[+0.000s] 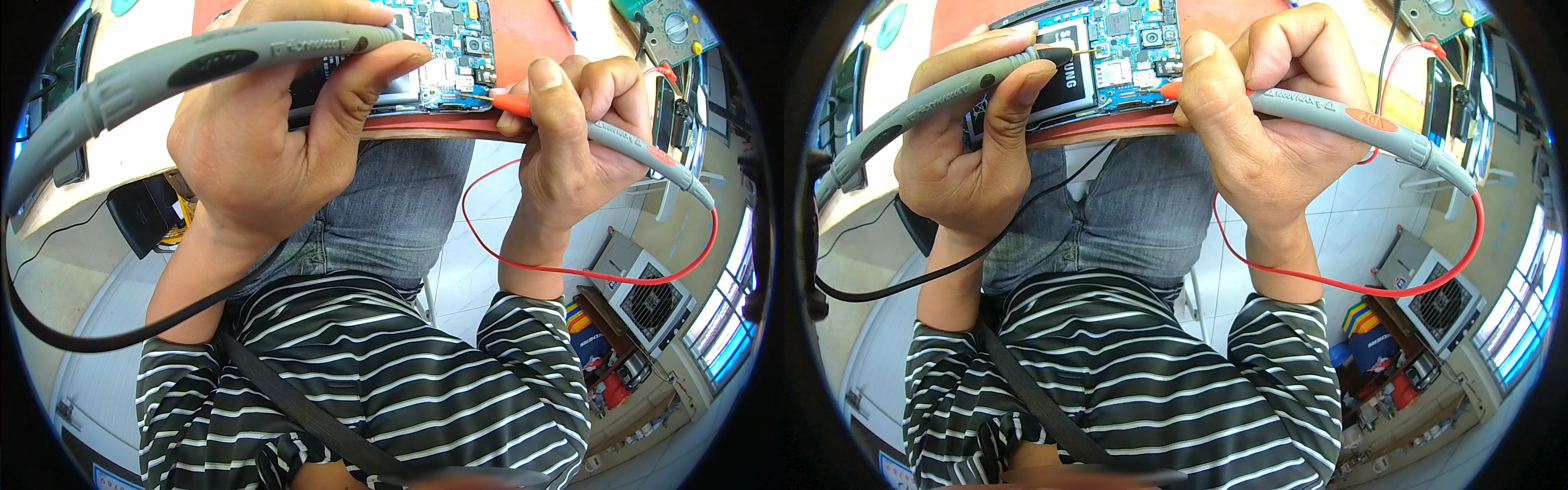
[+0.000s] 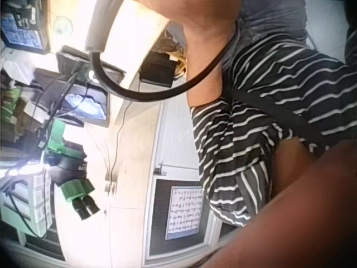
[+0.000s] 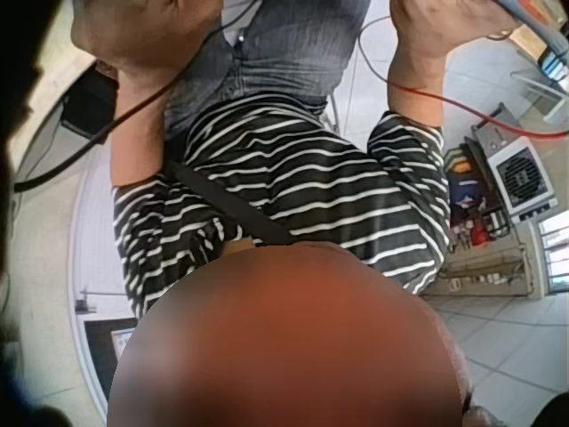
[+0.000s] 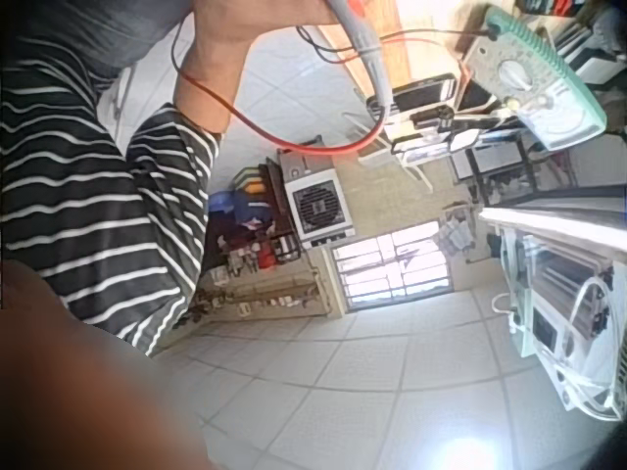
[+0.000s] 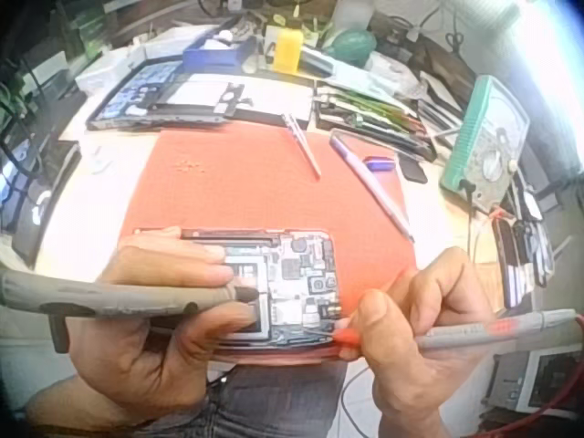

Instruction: The person uses a multimeter to probe various points on a disassembled smartphone motherboard. They hold the device steady with one hand while moving the probes with the other, occasionally switching probes and repositioning the board on the workbench.

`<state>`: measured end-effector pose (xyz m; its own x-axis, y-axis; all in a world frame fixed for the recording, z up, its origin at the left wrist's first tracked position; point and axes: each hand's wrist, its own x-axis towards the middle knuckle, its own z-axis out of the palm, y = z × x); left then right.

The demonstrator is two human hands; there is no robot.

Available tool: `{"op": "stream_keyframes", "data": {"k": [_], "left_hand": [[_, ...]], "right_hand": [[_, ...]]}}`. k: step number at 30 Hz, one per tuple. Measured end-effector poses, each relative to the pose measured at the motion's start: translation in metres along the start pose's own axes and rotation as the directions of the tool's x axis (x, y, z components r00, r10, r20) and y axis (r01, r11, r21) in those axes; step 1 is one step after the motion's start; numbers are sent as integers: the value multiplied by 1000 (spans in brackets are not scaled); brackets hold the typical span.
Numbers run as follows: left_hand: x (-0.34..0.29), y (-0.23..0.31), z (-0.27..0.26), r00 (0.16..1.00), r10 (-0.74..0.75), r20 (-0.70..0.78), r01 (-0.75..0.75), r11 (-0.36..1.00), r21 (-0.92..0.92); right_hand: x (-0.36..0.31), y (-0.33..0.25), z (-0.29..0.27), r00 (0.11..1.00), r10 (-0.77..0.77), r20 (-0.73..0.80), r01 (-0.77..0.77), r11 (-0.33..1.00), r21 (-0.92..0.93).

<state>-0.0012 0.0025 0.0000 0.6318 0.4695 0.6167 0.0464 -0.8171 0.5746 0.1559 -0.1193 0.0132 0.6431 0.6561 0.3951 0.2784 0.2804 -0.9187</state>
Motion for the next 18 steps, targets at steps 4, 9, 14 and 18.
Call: {"op": "stream_keyframes", "data": {"k": [4,9,14,18], "left_hand": [[-1,-1,0,1000,14,0,-14,1000,7],[0,-1,-2,999,41,27,-42,998,52],[-1,-1,-1,1000,6,7,-6,1000,8],[0,-1,-2,999,35,21,-36,999,37]], "right_hand": [[-1,-1,1,1000,14,-28,-15,1000,-18],[-1,-1,0,1000,12,-16,-12,1000,-7],[-1,-1,0,999,22,-28,-22,1000,-4],[-3,-3,2,998,44,-54,-44,999,-10]]}}
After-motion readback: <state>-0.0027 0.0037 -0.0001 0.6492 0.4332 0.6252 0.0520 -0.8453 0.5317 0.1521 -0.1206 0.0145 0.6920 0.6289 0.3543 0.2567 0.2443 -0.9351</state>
